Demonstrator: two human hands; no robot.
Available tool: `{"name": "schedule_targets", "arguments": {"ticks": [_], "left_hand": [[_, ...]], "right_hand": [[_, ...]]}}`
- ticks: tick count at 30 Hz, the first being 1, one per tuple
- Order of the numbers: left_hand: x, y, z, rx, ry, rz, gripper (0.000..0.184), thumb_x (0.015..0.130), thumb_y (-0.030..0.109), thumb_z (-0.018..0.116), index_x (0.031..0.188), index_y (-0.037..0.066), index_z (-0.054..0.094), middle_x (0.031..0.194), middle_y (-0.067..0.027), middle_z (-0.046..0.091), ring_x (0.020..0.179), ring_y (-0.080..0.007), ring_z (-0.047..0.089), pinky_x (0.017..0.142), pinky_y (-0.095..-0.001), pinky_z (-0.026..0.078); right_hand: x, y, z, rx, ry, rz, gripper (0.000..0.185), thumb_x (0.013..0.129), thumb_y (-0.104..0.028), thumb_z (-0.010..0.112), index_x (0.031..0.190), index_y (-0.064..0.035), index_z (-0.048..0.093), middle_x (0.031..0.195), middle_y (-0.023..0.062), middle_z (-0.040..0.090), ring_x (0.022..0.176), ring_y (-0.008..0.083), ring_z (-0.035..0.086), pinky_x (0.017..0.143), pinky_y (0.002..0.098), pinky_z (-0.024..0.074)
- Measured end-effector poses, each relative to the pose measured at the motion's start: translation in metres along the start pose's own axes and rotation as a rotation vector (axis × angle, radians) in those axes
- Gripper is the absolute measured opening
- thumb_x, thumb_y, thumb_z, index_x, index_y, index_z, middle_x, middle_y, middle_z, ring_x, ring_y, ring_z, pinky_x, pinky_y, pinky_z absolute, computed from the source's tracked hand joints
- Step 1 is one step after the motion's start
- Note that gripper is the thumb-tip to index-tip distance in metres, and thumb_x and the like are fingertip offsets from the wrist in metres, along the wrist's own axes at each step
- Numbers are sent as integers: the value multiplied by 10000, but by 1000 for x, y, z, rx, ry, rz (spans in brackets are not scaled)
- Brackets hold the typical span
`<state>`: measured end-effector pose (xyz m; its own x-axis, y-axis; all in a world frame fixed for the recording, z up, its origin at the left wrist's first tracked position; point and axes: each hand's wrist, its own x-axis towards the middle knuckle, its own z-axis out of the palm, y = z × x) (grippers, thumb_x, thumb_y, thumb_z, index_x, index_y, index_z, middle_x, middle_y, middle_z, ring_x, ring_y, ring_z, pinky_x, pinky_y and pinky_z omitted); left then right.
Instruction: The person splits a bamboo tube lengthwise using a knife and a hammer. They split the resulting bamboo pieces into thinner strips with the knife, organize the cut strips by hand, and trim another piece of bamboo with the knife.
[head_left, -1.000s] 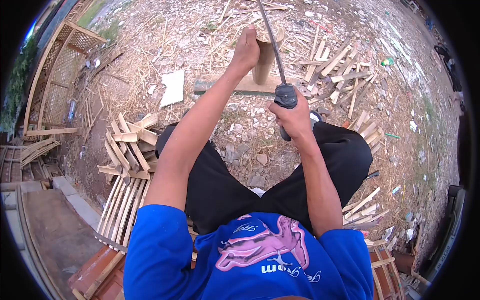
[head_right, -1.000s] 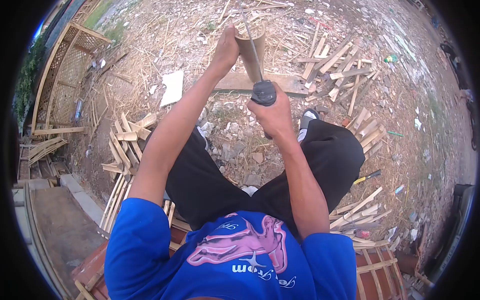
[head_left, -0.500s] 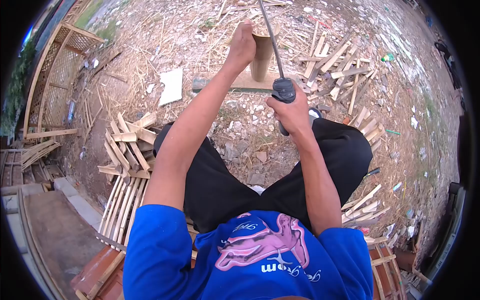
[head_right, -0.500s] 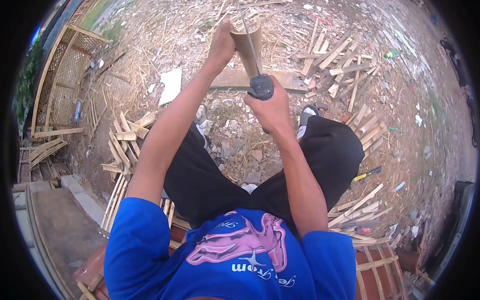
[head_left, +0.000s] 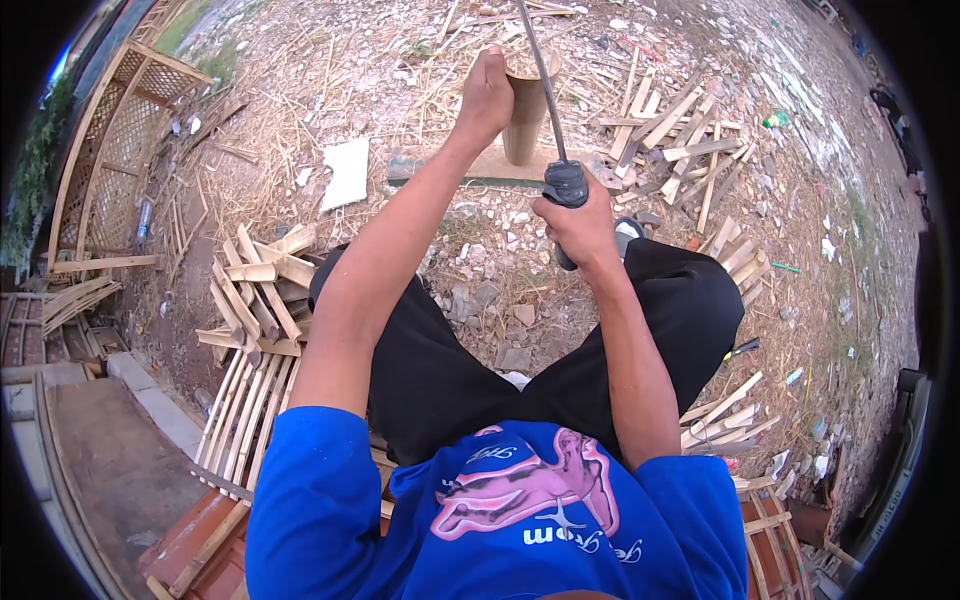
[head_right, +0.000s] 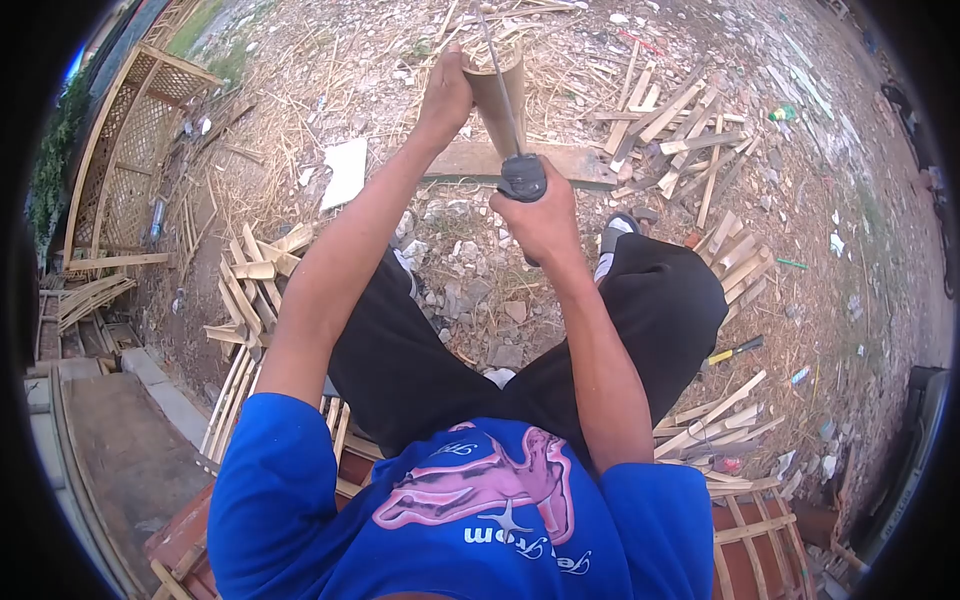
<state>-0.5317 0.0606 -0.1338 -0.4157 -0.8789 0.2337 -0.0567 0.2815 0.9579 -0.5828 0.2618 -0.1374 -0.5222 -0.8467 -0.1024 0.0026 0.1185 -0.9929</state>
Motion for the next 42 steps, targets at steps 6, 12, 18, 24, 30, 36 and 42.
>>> {"name": "schedule_targets", "arguments": {"ticks": [6, 12, 18, 24, 30, 36, 42], "left_hand": [[-3, 4, 1, 95, 32, 51, 470, 1074, 382, 295, 982, -25, 513, 849, -188, 541, 820, -309, 514, 832, -428, 422], [-4, 4, -1, 137, 25, 86, 477, 1075, 389, 285, 960, -20, 502, 830, -192, 534, 810, -318, 522, 809, -445, 423], [11, 10, -2, 117, 46, 170, 473, 1077, 391, 298, 947, -21, 490, 784, -172, 519, 766, -290, 521, 771, -432, 430], [29, 31, -15, 147, 40, 311, 445, 1056, 335, 334, 1016, -37, 574, 941, -237, 591, 966, -330, 583, 886, -431, 431], [15, -19, -9, 61, -117, -45, 1017, 870, 863, 140, 1481, 59, 262, 1217, -166, 537, 1081, -242, 527, 918, -443, 467], [14, -5, -4, -69, -84, -160, 614, 994, 570, 355, 1198, 20, 538, 1193, -109, 563, 1122, -211, 518, 1008, -414, 387], [14, 5, 1, -26, 44, -115, 523, 1024, 408, 305, 1149, -39, 544, 1086, -143, 585, 1048, -211, 543, 977, -373, 400]], "right_hand": [[-6, -5, 1, 106, 1, 28, 271, 712, -86, 724, 947, -25, 603, 739, 9, 592, 595, 93, 523, 560, 273, 445], [0, 2, -2, 10, -1, 18, 295, 708, -94, 729, 962, -26, 594, 746, 10, 587, 617, 94, 528, 565, 280, 447], [4, -5, 3, 74, 8, -40, 285, 705, -94, 728, 945, -26, 589, 733, 7, 582, 613, 84, 520, 570, 275, 444], [-11, -45, -7, 82, -19, -117, 265, 708, -75, 726, 927, -35, 582, 712, -8, 570, 586, 67, 503, 562, 269, 435], [15, 7, 9, -18, 17, -40, 281, 703, -109, 752, 943, -20, 635, 784, 19, 634, 690, 106, 573, 658, 286, 484], [21, 11, 10, -2, 43, -29, 305, 692, -123, 754, 953, -16, 636, 774, 31, 639, 689, 120, 586, 666, 292, 488], [18, 8, 13, -16, 25, -59, 301, 694, -113, 743, 955, -18, 628, 770, 30, 634, 678, 120, 580, 658, 293, 484]]}}
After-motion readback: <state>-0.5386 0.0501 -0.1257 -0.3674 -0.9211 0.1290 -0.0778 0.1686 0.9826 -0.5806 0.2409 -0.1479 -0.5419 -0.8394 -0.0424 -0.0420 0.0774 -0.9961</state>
